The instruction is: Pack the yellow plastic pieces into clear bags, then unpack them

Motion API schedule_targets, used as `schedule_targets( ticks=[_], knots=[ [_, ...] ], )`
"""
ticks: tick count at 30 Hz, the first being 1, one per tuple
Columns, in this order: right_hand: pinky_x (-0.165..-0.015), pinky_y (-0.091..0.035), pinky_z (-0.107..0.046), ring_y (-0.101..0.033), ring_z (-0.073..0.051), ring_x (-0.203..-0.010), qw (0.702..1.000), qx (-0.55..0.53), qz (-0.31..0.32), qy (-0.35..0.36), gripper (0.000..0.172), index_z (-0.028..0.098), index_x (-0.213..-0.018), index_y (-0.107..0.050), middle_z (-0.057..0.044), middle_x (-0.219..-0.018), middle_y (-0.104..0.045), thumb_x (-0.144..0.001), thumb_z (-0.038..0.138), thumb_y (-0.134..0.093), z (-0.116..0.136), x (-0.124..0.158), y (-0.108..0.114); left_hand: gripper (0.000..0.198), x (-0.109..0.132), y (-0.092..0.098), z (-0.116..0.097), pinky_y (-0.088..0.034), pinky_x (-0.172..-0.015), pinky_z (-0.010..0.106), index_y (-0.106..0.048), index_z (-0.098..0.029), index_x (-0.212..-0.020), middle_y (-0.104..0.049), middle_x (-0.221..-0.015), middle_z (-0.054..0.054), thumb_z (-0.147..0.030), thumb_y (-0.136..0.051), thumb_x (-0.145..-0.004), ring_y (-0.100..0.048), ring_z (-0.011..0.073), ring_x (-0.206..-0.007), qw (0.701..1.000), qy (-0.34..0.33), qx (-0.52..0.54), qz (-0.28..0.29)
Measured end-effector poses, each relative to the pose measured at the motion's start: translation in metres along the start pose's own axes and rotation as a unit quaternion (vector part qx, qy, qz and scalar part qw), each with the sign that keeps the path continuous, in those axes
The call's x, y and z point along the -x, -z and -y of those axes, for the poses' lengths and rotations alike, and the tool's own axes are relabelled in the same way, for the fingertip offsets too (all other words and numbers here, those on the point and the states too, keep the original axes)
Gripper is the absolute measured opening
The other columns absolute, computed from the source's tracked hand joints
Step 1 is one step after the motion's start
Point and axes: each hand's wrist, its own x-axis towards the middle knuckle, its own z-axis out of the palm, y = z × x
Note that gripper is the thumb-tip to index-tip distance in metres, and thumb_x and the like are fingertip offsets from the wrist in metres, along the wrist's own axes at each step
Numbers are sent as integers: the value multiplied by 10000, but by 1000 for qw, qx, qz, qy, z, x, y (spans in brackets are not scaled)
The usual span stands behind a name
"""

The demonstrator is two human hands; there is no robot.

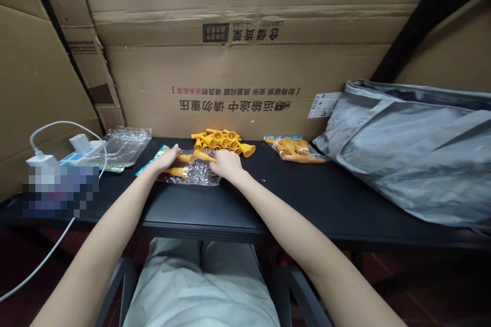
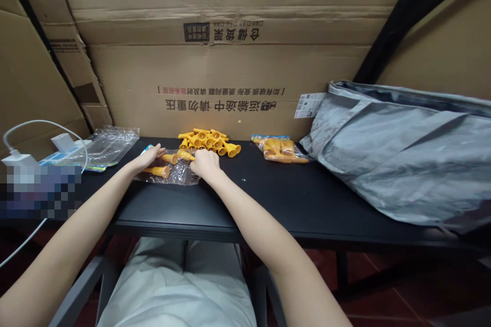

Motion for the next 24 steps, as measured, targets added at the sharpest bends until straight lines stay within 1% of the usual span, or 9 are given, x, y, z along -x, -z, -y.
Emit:
schedule_targets(
  ticks=[2, 4, 7, 10, 12, 15, 20, 24],
  knots=[
    [-758, -480, -327, -645, -302, -970, 1000, -1, -1, -9, 318, 102, -1009, -677, -180, -986, -687, -768, 230, -514, 0, -1, 0, 547, 3, 0, -5, -278, -1101, 302, -554, -140, -1282, -509, -1346, 104, -440, -263, -929, -428, 200, -1298, 999, 35, 31, 17],
    [-735, -480, -321, -652, -301, -946, 1000, -8, 1, -16, 314, 99, -992, -682, -179, -961, -691, -758, 236, -524, -1, -2, 0, 538, 8, 1, -11, -278, -1100, 297, -557, -125, -1276, -535, -1317, 115, -427, -273, -933, -443, 201, -1286, 997, 52, 58, 11],
    [-715, -477, -317, -657, -295, -918, 999, -25, 8, -26, 316, 102, -982, -687, -172, -933, -696, -743, 247, -538, -3, -3, 1, 517, 14, 2, -20, -320, -1078, 308, -572, -99, -1254, -586, -1253, 135, -389, -281, -941, -500, 210, -1239, 994, 66, 90, -4],
    [-710, -473, -320, -654, -292, -914, 999, -41, 9, -34, 325, 109, -986, -691, -165, -928, -698, -725, 234, -542, -4, -3, 3, 533, 21, 3, -27, -364, -1045, 306, -573, -79, -1246, -571, -1268, 157, -393, -261, -950, -526, 220, -1213, 991, 79, 103, 14],
    [-707, -471, -320, -654, -289, -910, 998, -45, 10, -36, 327, 111, -986, -692, -165, -930, -698, -718, 223, -542, -5, -3, 4, 533, 25, 4, -30, -380, -1031, 312, -577, -86, -1242, -566, -1276, 155, -400, -257, -952, -529, 224, -1210, 992, 77, 101, 25],
    [-701, -470, -316, -657, -286, -900, 998, -43, 11, -33, 318, 108, -973, -692, -168, -928, -699, -721, 228, -540, -4, -3, 3, 531, 27, 7, -31, -386, -1025, 333, -589, -114, -1231, -608, -1230, 138, -406, -244, -952, -552, 222, -1185, 992, 74, 95, 29],
    [-689, -465, -310, -660, -290, -894, 999, -38, 10, -31, 310, 102, -950, -694, -171, -921, -700, -713, 229, -538, -3, -2, 3, 574, 26, 11, -28, -408, -990, 330, -622, -134, -1195, -670, -1121, 133, -448, -214, -943, -592, 223, -1132, 992, 76, 84, 51],
    [-686, -461, -307, -658, -287, -889, 998, -43, 8, -35, 307, 108, -945, -693, -166, -899, -702, -704, 220, -541, -4, -2, 3, 577, 25, 12, -26, -415, -974, 333, -624, -129, -1193, -690, -1075, 131, -454, -223, -934, -601, 232, -1118, 993, 74, 82, 46]
  ],
)
